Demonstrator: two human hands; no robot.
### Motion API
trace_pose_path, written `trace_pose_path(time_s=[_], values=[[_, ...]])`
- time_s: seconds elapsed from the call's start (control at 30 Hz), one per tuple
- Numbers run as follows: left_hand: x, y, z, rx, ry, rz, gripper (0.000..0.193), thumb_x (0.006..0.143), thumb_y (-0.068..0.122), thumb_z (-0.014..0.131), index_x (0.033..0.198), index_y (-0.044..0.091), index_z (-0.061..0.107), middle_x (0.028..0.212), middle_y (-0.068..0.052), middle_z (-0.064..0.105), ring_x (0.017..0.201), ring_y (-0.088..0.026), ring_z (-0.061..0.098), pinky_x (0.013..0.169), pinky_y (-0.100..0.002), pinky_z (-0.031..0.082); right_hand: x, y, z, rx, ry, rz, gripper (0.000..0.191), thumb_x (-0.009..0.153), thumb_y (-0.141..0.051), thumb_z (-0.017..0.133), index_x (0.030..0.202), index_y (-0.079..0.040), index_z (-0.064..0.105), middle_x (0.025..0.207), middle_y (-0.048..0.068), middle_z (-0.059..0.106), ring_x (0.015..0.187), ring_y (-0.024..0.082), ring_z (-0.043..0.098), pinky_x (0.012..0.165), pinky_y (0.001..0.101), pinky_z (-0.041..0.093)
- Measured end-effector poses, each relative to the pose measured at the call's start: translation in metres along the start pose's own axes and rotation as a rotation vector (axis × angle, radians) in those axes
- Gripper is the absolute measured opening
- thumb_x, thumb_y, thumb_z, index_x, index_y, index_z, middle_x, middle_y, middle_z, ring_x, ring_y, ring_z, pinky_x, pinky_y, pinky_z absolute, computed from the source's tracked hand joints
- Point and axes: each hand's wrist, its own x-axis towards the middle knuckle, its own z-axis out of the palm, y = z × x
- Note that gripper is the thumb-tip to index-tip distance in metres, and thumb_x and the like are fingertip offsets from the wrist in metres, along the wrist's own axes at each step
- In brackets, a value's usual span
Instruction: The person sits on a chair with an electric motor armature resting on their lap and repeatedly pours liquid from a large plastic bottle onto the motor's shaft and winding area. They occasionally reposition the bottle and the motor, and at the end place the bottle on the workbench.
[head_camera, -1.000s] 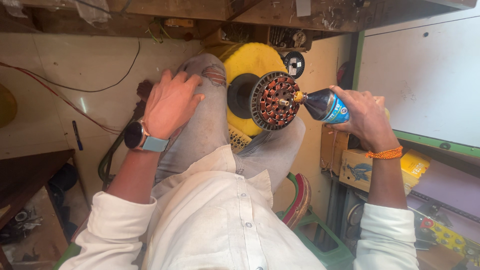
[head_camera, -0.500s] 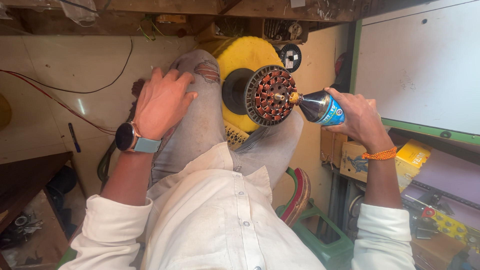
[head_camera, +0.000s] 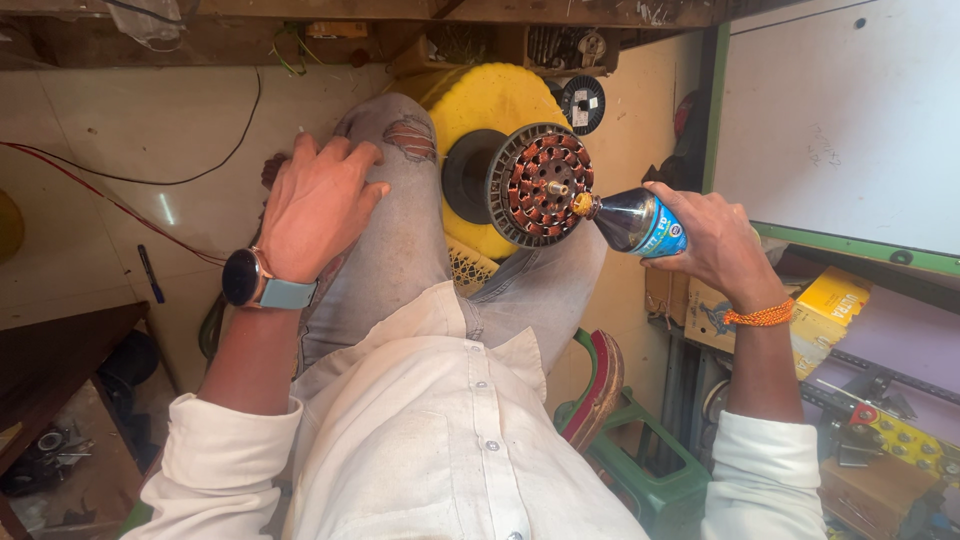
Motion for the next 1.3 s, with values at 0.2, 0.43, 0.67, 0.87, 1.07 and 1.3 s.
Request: trace_pose_path(time_s=[0.2, 0.43, 0.67, 0.87, 1.07, 1.3], values=[[0.001, 0.0, 0.0, -0.004, -0.021, -0.011, 0.029, 0.09, 0.023, 0.074, 0.113, 0.006, 0.072, 0.107, -0.017, 0.071, 0.102, -0.045, 0.06, 0.081, -0.052, 0.053, -0.005, -0.001, 0.003, 0.016, 0.018, -0.028, 0.101, 0.057, -0.032, 0.092, 0.149, -0.019, 0.05, 0.121, 0.012, 0.07, 0.103, 0.035, 0.064, 0.086, 0.0479, 0.05], [0.0, -0.001, 0.003, -0.001, -0.037, -0.028, 0.029, 0.09, 0.023, 0.074, 0.114, 0.007, 0.072, 0.107, -0.017, 0.071, 0.103, -0.045, 0.06, 0.084, -0.053, 0.053, -0.003, 0.002, 0.006, 0.049, 0.04, -0.025, 0.1, 0.056, -0.029, 0.092, 0.147, -0.019, 0.051, 0.118, 0.01, 0.07, 0.101, 0.036, 0.064, 0.083, 0.0482, 0.049], [0.001, 0.001, 0.0, 0.002, -0.03, -0.003, 0.03, 0.09, 0.024, 0.073, 0.115, 0.007, 0.071, 0.106, -0.017, 0.07, 0.104, -0.047, 0.059, 0.084, -0.053, 0.053, 0.004, 0.011, -0.004, 0.008, 0.046, -0.027, 0.1, 0.056, -0.03, 0.092, 0.147, -0.019, 0.052, 0.115, 0.01, 0.07, 0.1, 0.036, 0.064, 0.083, 0.0477, 0.048], [0.001, 0.001, 0.0, 0.004, -0.035, -0.017, 0.029, 0.09, 0.024, 0.073, 0.114, 0.007, 0.072, 0.106, -0.017, 0.071, 0.102, -0.045, 0.06, 0.081, -0.052, 0.054, 0.01, 0.012, -0.009, -0.045, 0.021, -0.036, 0.096, 0.059, -0.035, 0.091, 0.147, -0.021, 0.053, 0.117, 0.009, 0.071, 0.099, 0.034, 0.064, 0.083, 0.0471, 0.048], [0.001, 0.001, 0.001, 0.009, -0.011, -0.003, 0.03, 0.089, 0.023, 0.074, 0.113, 0.007, 0.073, 0.106, -0.016, 0.071, 0.099, -0.042, 0.061, 0.08, -0.051, 0.054, 0.024, 0.012, -0.022, -0.046, -0.005, -0.054, 0.091, 0.065, -0.038, 0.089, 0.147, -0.021, 0.054, 0.117, 0.011, 0.071, 0.105, 0.034, 0.065, 0.085, 0.0465, 0.049], [0.003, 0.001, 0.0, 0.013, -0.017, -0.004, 0.029, 0.088, 0.023, 0.075, 0.112, 0.007, 0.073, 0.106, -0.016, 0.071, 0.097, -0.041, 0.061, 0.078, -0.049, 0.054, 0.029, 0.006, -0.038, -0.065, 0.024, -0.078, 0.092, 0.062, -0.046, 0.088, 0.145, -0.02, 0.055, 0.116, 0.011, 0.07, 0.102, 0.036, 0.063, 0.084, 0.0475, 0.045]])
